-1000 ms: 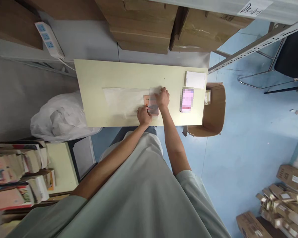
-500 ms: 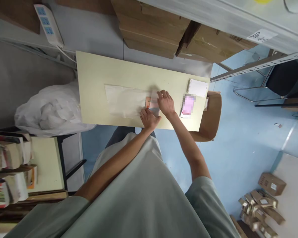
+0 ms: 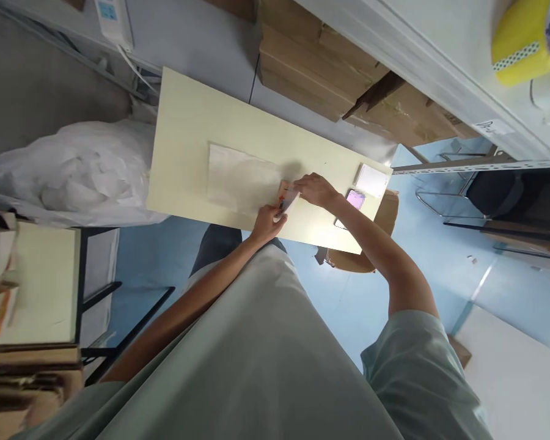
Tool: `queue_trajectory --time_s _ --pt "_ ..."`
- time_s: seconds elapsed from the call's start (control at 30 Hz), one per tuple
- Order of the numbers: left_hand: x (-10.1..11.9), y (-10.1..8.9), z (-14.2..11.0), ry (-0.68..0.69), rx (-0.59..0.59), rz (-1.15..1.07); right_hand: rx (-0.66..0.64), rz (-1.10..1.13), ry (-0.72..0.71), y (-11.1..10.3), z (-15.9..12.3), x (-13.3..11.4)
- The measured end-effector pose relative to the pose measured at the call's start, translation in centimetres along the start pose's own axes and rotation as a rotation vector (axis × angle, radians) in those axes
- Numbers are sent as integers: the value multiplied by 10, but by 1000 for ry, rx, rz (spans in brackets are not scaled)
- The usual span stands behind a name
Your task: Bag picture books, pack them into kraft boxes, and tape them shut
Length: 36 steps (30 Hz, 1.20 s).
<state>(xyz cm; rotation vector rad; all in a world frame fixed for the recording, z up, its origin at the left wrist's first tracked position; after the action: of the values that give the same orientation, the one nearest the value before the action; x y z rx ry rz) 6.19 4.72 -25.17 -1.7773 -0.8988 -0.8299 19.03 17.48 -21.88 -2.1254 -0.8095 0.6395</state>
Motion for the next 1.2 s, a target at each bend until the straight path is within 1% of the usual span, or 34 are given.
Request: queue_trajectory --time_s 0.07,0.13,0.3,0.43,0.57,0.63,0.7,0.77,0.83,0.9,0.97,1.03,1.07,1.1,1.13,1.2 --pt "-3 -5 -10 13 34 -44 -31 5 12 -12 5 3" --pt "-8 -9 -21 -6 71 -101 -58 42 53 -23 13 6" --pt "-28 -22 -41 -144 214 -248 -115 239 169 -44 36 7" --pt "-40 -32 -45 -228 321 -325 -154 443 237 -47 52 5" --pt "-55 -41 -47 -344 395 -362 -111 580 327 -42 67 4" --pt "-65 -45 -48 -409 409 -346 -64 582 358 -38 75 2" --pt "-75 -48 -48 -465 392 -322 -8 535 368 -36 82 -3" --pt "-85 -48 -47 -506 336 -319 37 446 395 -33 86 -9" --pt "-92 -47 -45 -522 263 -327 55 366 465 -30 86 -12" --pt "-95 -49 -44 -510 197 -284 56 341 546 -27 83 -12" --pt "-95 -58 -45 -501 160 -149 58 367 601 -24 79 -12" --pt "-93 -74 -46 -487 183 19 62 405 642 -21 77 -13" --pt "-90 -83 -43 -449 219 89 64 422 662 -20 77 -13" --pt "-85 -91 -38 -376 258 138 68 436 680 -18 77 -13" --pt "-77 -98 -30 -269 288 167 80 449 696 -16 77 -13" --pt "-60 -105 -9 -24 280 183 144 471 718 -14 76 -15"
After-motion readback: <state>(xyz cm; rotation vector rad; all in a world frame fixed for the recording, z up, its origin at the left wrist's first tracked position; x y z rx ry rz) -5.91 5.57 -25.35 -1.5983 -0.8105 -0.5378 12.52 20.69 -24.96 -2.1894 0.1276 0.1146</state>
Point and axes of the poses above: each hand's wrist, its own z-axis towards the middle knuckle, its own y-axis out of the palm, x = y × z, the point moved 8 cm from there along z, towards the middle knuckle, and after that the axes turned 9 degrees about y, right-handed, at the moved point
